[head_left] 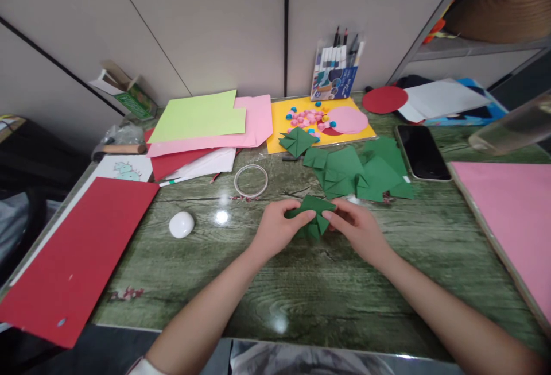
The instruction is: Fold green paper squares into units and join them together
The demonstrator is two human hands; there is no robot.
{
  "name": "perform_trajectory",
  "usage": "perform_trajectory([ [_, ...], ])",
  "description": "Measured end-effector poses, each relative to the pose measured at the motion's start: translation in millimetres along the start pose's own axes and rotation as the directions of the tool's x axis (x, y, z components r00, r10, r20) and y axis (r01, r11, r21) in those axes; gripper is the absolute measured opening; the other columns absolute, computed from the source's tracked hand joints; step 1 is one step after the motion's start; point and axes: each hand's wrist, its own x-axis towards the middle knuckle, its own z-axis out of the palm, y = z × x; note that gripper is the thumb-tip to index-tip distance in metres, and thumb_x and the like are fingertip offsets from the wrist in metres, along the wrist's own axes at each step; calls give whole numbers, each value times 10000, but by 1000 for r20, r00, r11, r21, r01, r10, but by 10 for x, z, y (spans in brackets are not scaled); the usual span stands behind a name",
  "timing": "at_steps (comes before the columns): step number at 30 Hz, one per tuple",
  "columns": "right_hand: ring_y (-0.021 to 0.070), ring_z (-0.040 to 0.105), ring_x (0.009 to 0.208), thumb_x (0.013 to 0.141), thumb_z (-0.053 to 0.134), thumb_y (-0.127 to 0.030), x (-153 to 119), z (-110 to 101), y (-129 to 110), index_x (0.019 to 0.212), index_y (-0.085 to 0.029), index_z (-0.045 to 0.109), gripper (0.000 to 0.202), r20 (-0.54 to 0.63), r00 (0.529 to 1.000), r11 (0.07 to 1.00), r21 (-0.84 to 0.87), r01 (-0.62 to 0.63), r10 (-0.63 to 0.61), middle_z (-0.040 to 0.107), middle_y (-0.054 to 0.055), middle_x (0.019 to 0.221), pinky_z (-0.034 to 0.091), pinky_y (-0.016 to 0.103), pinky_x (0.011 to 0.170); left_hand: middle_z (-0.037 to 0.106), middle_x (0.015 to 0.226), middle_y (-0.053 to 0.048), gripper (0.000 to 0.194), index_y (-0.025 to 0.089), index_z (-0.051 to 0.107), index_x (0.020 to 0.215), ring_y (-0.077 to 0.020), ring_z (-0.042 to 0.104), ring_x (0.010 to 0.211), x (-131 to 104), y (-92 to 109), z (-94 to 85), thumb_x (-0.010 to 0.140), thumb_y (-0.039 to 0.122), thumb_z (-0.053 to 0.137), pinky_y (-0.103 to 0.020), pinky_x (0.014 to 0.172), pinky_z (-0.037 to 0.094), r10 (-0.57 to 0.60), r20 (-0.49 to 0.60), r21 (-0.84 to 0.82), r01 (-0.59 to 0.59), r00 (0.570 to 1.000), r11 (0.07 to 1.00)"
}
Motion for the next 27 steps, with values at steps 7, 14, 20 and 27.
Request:
perform_trajectory([
  [7, 138, 461, 568, 829, 499, -396, -7, 6, -2, 632, -201, 462, 280, 5, 1000, 1000, -9, 10, -10, 445, -29, 569, 360, 252, 531, 673, 808, -56, 193, 129, 679, 797, -195, 579, 783, -4, -4, -7, 703, 292, 639, -285, 733, 431, -39, 58, -114, 46, 998, 992],
  [14, 127, 439, 552, 826, 507, -394, -3, 7, 21, 612, -197, 441, 299, 5, 1000, 999, -38, 24, -24, 445, -35, 559, 334, 239, 519, 679, 809, -62, 191, 117, 690, 803, -190, 587, 756, 12, -27, -18, 695, 265, 639, -282, 703, 442, -90, 119, -161, 109, 989, 981],
  [20, 119, 440, 521, 821, 518, -369, 12, 2, 10, 587, -199, 428, 302, -54, 998, 999, -36, 33, -35, 454, -37, 528, 352, 232, 503, 675, 828, -55, 215, 133, 688, 808, -178, 579, 766, 15, -38, 4, 693, 311, 654, -273, 709, 433, -114, 98, -229, 134, 989, 964],
  [27, 134, 542, 500, 798, 558, -338, -16, 15, -69, 648, -200, 514, 208, -225, 973, 999, 1, 54, -52, 554, -25, 541, 408, 237, 500, 627, 853, -14, 281, 172, 614, 886, -134, 553, 774, 7, 5, 89, 647, 288, 705, -248, 721, 422, -246, 30, -441, 233, 969, 866],
])
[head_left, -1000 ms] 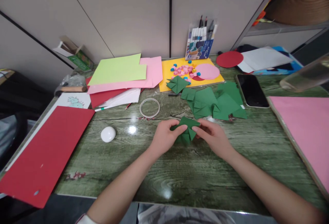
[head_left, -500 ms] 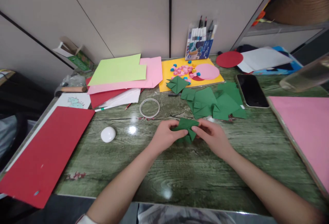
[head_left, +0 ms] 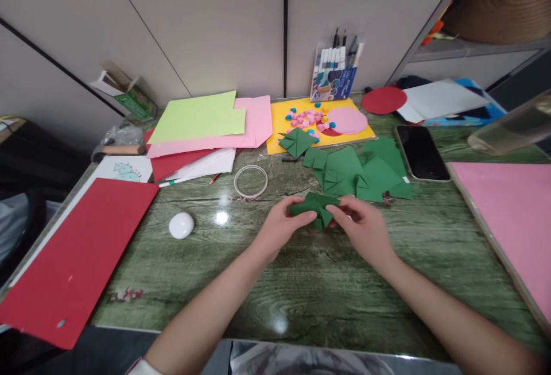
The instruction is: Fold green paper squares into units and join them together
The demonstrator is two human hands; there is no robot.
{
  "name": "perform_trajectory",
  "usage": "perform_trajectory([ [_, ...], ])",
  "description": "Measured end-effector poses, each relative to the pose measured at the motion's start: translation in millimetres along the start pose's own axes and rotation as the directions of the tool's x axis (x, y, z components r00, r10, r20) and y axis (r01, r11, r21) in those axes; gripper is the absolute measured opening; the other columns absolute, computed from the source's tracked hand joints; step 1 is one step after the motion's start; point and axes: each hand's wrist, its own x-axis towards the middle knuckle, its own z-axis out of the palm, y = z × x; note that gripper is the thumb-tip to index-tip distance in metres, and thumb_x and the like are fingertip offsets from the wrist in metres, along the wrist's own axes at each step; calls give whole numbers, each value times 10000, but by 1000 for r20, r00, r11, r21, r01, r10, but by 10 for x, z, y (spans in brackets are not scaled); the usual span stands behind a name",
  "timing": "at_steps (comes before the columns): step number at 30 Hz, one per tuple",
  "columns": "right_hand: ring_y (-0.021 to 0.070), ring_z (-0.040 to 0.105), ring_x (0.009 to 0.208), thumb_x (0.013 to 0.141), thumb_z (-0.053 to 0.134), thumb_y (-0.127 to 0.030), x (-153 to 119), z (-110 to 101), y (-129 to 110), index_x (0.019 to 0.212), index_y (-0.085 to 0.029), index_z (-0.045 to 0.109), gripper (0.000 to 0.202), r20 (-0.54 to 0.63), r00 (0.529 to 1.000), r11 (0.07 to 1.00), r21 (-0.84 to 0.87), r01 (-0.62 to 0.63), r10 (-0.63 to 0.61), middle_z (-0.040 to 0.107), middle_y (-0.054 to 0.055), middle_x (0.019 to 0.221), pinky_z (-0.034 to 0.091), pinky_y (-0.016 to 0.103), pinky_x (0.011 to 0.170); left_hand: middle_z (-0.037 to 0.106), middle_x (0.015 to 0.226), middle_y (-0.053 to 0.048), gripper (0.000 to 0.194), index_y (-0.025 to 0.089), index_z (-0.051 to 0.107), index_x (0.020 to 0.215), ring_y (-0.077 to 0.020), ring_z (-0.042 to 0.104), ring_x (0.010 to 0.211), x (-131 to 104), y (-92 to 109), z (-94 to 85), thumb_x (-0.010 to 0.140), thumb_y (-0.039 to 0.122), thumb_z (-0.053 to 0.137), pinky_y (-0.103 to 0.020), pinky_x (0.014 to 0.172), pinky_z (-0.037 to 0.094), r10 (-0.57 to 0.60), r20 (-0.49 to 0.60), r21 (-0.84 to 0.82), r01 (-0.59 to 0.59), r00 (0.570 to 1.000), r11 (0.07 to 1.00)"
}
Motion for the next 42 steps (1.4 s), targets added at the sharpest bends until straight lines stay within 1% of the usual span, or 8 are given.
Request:
perform_trajectory([
  [4, 145, 567, 522, 790, 566, -331, -29, 6, -20, 648, -199, 555, 194, 6, 999, 998, -31, 49, -49, 600, -1, 581, 431, 246, 507, 612, 868, -23, 284, 167, 578, 875, -142, 565, 799, -32, 14, 15, 636, 251, 709, -283, 750, 448, -75, 74, -135, 85, 994, 987],
  [10, 140, 575, 483, 781, 580, -306, -20, 14, -22, 641, -207, 526, 180, 23, 999, 999, 44, -31, 30, 589, -23, 520, 432, 236, 485, 606, 814, -11, 315, 166, 561, 876, -128, 569, 735, -49, 28, 17, 603, 179, 716, -272, 691, 462, -109, 101, -160, 124, 989, 979],
  [19, 131, 569, 474, 784, 589, -330, 29, -17, -18, 630, -205, 513, 212, 27, 995, 987, 126, -99, 96, 594, -35, 492, 422, 231, 497, 649, 805, -41, 229, 126, 618, 806, -124, 581, 713, -10, -27, 0, 678, 302, 686, -260, 661, 481, -37, 58, -162, 46, 998, 986],
  [26, 136, 561, 520, 793, 575, -339, 14, -22, 14, 653, -196, 541, 203, 102, 993, 993, 100, -68, 58, 603, -22, 538, 417, 242, 523, 655, 767, -26, 217, 134, 629, 787, -118, 585, 689, -9, -32, -10, 657, 288, 709, -240, 629, 485, -31, 24, -166, 34, 999, 985],
  [30, 140, 547, 567, 876, 438, -374, -11, -29, 36, 588, -192, 531, 353, 99, 995, 992, 129, 0, -12, 595, 0, 558, 418, 258, 577, 654, 771, -30, 214, 132, 623, 787, -124, 588, 699, -15, -28, -8, 662, 285, 703, -246, 628, 489, -17, 24, -186, 21, 1000, 982],
  [32, 151, 553, 598, 871, 439, -391, -24, -24, 54, 626, -189, 556, 338, 118, 992, 990, 137, 17, -33, 605, 8, 592, 424, 266, 587, 650, 762, -26, 208, 132, 621, 782, -124, 586, 692, -18, -18, -2, 659, 280, 703, -249, 627, 489, -18, 22, -182, 22, 1000, 983],
  [36, 179, 563, 604, 752, 608, -388, -34, 7, 73, 772, -176, 632, 214, 119, 993, 998, -59, -17, 24, 640, 18, 641, 421, 272, 537, 619, 678, -2, 190, 137, 611, 720, -115, 562, 633, -18, 4, 16, 635, 273, 713, -254, 613, 480, -10, 2, -122, 10, 1000, 992],
  [42, 160, 540, 526, 754, 599, -341, -27, 23, 26, 628, -183, 608, 202, 96, 995, 980, -198, 22, -3, 625, 6, 552, 394, 257, 505, 592, 636, 8, 178, 148, 595, 694, -118, 546, 605, -19, 5, 23, 641, 284, 697, -252, 585, 463, 22, -14, -41, -23, 1000, 999],
])
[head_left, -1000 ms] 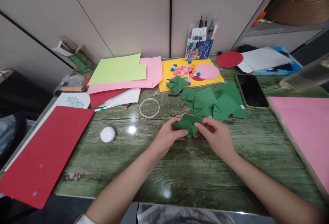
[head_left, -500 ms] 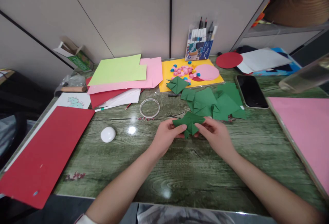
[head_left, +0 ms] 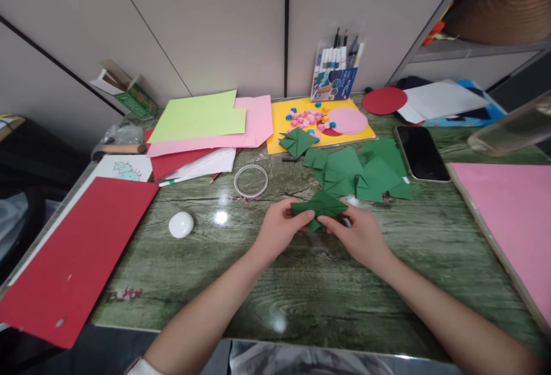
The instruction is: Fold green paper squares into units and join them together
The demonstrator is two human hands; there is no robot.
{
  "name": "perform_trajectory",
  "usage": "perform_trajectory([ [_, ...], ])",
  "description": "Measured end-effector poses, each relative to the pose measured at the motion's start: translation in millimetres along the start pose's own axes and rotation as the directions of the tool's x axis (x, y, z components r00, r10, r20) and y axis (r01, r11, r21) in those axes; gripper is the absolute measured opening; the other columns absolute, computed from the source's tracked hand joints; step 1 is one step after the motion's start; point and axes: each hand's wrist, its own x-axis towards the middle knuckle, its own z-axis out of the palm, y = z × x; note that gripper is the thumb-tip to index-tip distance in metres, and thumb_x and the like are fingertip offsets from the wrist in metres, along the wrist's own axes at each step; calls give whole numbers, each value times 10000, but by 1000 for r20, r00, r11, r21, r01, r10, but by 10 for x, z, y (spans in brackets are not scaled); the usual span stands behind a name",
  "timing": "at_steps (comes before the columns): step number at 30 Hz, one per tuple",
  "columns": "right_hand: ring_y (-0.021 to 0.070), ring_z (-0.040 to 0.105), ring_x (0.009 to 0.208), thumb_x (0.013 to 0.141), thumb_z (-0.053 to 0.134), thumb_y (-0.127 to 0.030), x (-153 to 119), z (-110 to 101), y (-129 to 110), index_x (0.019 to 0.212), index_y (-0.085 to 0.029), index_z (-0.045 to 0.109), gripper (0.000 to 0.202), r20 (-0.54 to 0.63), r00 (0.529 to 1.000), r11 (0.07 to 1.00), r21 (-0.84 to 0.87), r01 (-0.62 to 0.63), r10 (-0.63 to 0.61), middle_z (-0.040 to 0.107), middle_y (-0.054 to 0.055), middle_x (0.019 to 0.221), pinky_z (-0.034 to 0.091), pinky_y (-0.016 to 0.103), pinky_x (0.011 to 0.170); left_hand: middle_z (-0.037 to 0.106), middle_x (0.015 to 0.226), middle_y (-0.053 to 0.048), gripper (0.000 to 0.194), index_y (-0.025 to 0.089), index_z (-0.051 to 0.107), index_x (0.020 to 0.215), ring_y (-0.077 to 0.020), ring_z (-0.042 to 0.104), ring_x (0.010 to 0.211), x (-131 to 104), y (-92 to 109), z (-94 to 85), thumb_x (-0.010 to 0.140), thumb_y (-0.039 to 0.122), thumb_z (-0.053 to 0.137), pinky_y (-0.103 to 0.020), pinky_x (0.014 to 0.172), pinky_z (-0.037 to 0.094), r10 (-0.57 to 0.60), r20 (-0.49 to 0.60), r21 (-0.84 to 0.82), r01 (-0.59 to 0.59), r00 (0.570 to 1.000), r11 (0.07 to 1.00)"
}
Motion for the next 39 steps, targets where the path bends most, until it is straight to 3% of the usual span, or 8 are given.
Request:
perform_trajectory([
  [4, 159, 526, 518, 748, 601, -373, -9, -5, 7, 617, -182, 604, 232, 0, 1000, 1000, 7, -9, 9, 618, 10, 550, 383, 255, 491, 580, 631, 17, 180, 152, 579, 672, -116, 549, 606, -13, -8, -5, 647, 288, 694, -255, 587, 475, -13, 23, -20, 14, 1000, 1000],
  [7, 167, 550, 556, 774, 567, -427, -5, -29, 13, 668, -179, 608, 273, 59, 998, 989, 147, -34, 26, 625, 14, 581, 411, 262, 525, 601, 677, 5, 186, 148, 593, 715, -118, 561, 629, -10, -16, -17, 653, 291, 695, -256, 593, 485, -37, 33, -64, 39, 999, 997],
  [11, 159, 562, 634, 878, 410, -434, 12, -83, -14, 601, -185, 565, 403, 67, 997, 961, 275, 3, -23, 616, 21, 611, 425, 263, 614, 623, 746, -24, 223, 134, 606, 796, -124, 568, 665, 6, -25, -44, 672, 301, 687, -257, 594, 493, -50, 39, -109, 54, 998, 993],
  [19, 136, 545, 559, 838, 504, -343, 20, -60, -13, 624, -195, 537, 262, 60, 998, 972, 233, -28, 14, 593, -11, 564, 420, 245, 560, 644, 812, -42, 310, 141, 610, 864, -135, 592, 693, -2, -21, -34, 648, 338, 714, -271, 617, 485, -71, 96, -150, 85, 993, 985],
  [24, 139, 563, 534, 823, 521, -355, 15, -41, -5, 620, -193, 519, 260, 46, 998, 970, 240, -45, 35, 594, -12, 539, 432, 247, 539, 638, 714, -16, 303, 129, 609, 771, -104, 553, 591, 17, -34, -22, 582, 315, 756, -243, 571, 454, -57, 37, -103, 61, 998, 993],
  [31, 154, 586, 579, 822, 525, -399, -18, -32, -24, 746, -184, 582, 235, 126, 992, 952, 302, -45, 7, 630, 10, 621, 455, 254, 546, 609, 651, -1, 268, 133, 592, 704, -113, 534, 575, 34, -54, -28, 592, 324, 743, -233, 524, 433, 38, -36, -20, -38, 999, 999],
  [39, 154, 577, 563, 844, 485, -392, -30, -34, -24, 701, -178, 597, 281, 140, 990, 964, 266, -12, -27, 617, 6, 581, 439, 257, 555, 601, 631, 6, 255, 141, 581, 691, -112, 524, 556, 23, -40, -20, 620, 341, 722, -233, 518, 425, 82, -16, 10, -82, 997, 997],
])
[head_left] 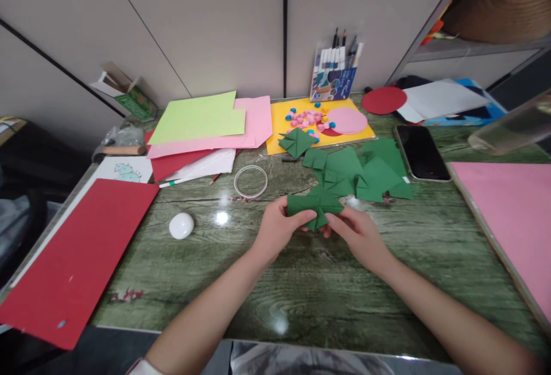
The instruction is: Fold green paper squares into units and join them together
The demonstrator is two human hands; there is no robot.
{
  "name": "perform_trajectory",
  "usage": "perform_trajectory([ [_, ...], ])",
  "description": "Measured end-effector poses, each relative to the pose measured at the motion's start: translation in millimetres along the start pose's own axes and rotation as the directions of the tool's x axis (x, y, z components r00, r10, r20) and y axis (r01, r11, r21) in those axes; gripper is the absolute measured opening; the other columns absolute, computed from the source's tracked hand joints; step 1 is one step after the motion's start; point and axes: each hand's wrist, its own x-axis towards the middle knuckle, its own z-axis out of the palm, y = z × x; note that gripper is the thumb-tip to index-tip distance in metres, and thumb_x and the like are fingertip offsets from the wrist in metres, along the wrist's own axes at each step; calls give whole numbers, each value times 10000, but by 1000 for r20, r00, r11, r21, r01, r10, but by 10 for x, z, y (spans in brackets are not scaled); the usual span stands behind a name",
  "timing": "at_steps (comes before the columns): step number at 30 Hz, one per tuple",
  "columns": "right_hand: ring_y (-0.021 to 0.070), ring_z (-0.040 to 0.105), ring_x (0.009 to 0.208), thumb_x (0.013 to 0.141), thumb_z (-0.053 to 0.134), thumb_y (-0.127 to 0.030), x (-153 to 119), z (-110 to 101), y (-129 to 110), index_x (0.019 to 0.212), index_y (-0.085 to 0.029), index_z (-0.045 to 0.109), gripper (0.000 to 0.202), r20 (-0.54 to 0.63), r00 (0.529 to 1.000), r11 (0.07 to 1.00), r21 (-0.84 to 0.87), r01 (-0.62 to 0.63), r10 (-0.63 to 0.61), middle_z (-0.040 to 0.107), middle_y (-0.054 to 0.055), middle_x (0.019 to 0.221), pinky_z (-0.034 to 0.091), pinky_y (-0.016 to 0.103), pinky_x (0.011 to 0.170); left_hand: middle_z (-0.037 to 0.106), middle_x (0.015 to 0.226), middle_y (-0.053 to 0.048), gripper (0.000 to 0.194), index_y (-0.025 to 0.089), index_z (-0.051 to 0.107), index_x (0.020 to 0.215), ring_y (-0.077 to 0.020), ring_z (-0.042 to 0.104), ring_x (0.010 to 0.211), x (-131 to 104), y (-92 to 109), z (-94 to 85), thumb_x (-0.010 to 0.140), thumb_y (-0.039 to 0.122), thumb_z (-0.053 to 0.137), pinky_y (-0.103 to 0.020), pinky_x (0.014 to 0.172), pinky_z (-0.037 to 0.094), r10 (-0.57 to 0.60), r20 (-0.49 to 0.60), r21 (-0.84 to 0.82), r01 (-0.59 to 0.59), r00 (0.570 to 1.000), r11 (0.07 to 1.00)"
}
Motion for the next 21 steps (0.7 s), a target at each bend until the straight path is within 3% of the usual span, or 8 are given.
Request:
perform_trajectory([
  [5, 152, 561, 567, 849, 472, -377, 15, -2, 6, 653, -179, 568, 295, -39, 999, 999, -30, -13, 12, 601, 5, 569, 422, 257, 556, 609, 711, -2, 259, 141, 578, 753, -112, 549, 626, -14, 19, 7, 645, 338, 708, -215, 542, 443, -40, 23, -61, 41, 999, 997],
  [11, 143, 549, 551, 840, 484, -403, 16, -13, -21, 651, -188, 549, 293, -52, 998, 996, 75, -37, 41, 572, -11, 552, 423, 244, 538, 612, 770, 9, 297, 160, 570, 823, -113, 568, 662, -23, 31, 2, 611, 276, 742, -240, 579, 493, -95, 96, -114, 106, 991, 988],
  [21, 136, 531, 568, 816, 528, -398, 19, 5, -5, 840, -191, 583, 215, -9, 999, 995, 87, -38, 39, 571, -4, 641, 432, 239, 523, 594, 760, 3, 325, 166, 562, 858, -124, 558, 689, -22, 14, -4, 611, 285, 737, -282, 647, 495, -88, 132, -134, 106, 987, 985],
])
